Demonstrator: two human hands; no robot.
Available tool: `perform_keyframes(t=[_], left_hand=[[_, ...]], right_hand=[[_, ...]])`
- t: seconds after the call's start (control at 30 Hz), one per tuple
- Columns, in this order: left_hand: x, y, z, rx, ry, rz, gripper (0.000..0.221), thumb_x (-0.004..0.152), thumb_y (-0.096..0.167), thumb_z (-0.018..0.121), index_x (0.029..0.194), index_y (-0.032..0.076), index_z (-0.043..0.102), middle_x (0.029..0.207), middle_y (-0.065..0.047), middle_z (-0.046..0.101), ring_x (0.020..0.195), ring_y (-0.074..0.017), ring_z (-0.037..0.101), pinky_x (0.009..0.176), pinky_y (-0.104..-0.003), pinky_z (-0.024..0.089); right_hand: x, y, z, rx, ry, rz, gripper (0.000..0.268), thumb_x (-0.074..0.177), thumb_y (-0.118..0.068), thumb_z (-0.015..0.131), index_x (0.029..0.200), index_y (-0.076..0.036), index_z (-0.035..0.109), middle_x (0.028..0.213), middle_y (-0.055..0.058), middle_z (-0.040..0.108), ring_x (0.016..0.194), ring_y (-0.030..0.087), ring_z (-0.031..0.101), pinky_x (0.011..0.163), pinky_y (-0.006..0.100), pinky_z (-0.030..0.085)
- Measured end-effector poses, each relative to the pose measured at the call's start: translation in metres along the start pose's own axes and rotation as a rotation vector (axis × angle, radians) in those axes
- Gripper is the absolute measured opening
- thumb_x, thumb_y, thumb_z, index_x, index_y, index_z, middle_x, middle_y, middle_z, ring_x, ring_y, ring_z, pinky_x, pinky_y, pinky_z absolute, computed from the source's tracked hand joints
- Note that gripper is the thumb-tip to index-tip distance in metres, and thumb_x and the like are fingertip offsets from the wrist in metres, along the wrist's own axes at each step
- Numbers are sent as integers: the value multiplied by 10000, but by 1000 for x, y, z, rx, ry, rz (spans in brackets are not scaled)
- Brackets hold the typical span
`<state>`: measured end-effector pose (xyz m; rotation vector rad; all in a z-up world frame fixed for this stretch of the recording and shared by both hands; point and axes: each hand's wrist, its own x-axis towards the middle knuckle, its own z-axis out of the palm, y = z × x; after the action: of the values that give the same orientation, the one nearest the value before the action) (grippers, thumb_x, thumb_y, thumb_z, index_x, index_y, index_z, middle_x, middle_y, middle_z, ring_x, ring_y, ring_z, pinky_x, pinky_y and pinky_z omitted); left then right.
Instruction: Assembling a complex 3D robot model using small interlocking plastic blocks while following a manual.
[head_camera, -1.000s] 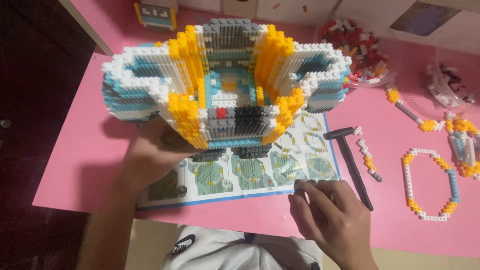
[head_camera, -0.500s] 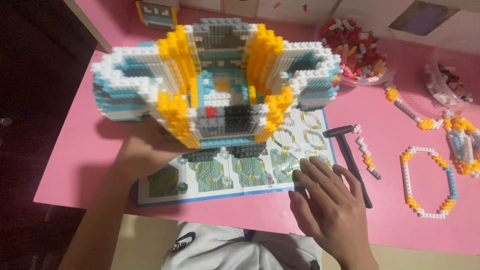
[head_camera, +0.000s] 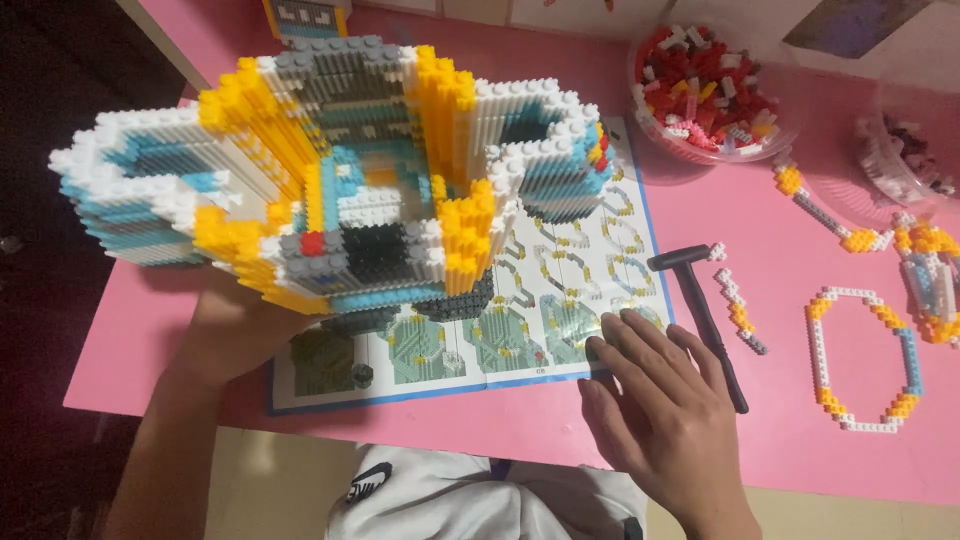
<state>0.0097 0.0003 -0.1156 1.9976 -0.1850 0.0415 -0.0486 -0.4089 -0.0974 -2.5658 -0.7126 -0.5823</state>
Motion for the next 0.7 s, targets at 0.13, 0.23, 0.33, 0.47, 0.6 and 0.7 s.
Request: perform_keyframes(t=[0.13,0.23,0.33,0.47,0.6,0.7], left_hand=[[-6,-25,4,-65,99,-245,691,741,228,863,1388,139,637,1432,-38,688,1309,-199,646,1126,-388,539],[-4,-31,7,175,102,-283,728,766,378,825,1437,216,591,1497,24,621,1374,-168,556,1168,-366,436],[-4,-24,11,324,80,-363,750,760,482,812,1448,274,596,1516,64,611,1404,-159,530,1161,-364,405],[-12,-65,7,426,56,-350,521,869,483,755,1352,320,651,1373,113,696,1266,-124,608,993,-344,486],[-8,-42,7,415,53,-374,586,836,505,754,1377,310,645,1402,98,689,1292,-138,601,1017,-354,477],[1,-18,8,395,49,-397,684,786,537,753,1415,295,637,1445,74,679,1332,-160,591,1053,-370,463]], right_hand=[[-1,1,2,12,3,9,303,981,-253,696,1249,-124,754,1415,84,718,1384,263,652,1178,497,455],[-2,1,3,15,0,14,309,980,-259,697,1253,-124,752,1419,82,716,1389,265,648,1182,499,452],[-3,2,3,14,-14,24,323,979,-263,699,1269,-131,750,1430,78,710,1402,259,638,1195,498,444],[-1,0,4,15,-12,26,315,972,-259,708,1256,-129,754,1415,79,720,1389,263,650,1184,502,454],[-2,-2,5,3,-9,21,310,968,-253,713,1249,-131,756,1417,72,718,1393,257,645,1188,507,453],[-2,-3,6,0,-11,25,334,963,-269,710,1269,-141,751,1429,67,713,1410,257,634,1181,504,453]])
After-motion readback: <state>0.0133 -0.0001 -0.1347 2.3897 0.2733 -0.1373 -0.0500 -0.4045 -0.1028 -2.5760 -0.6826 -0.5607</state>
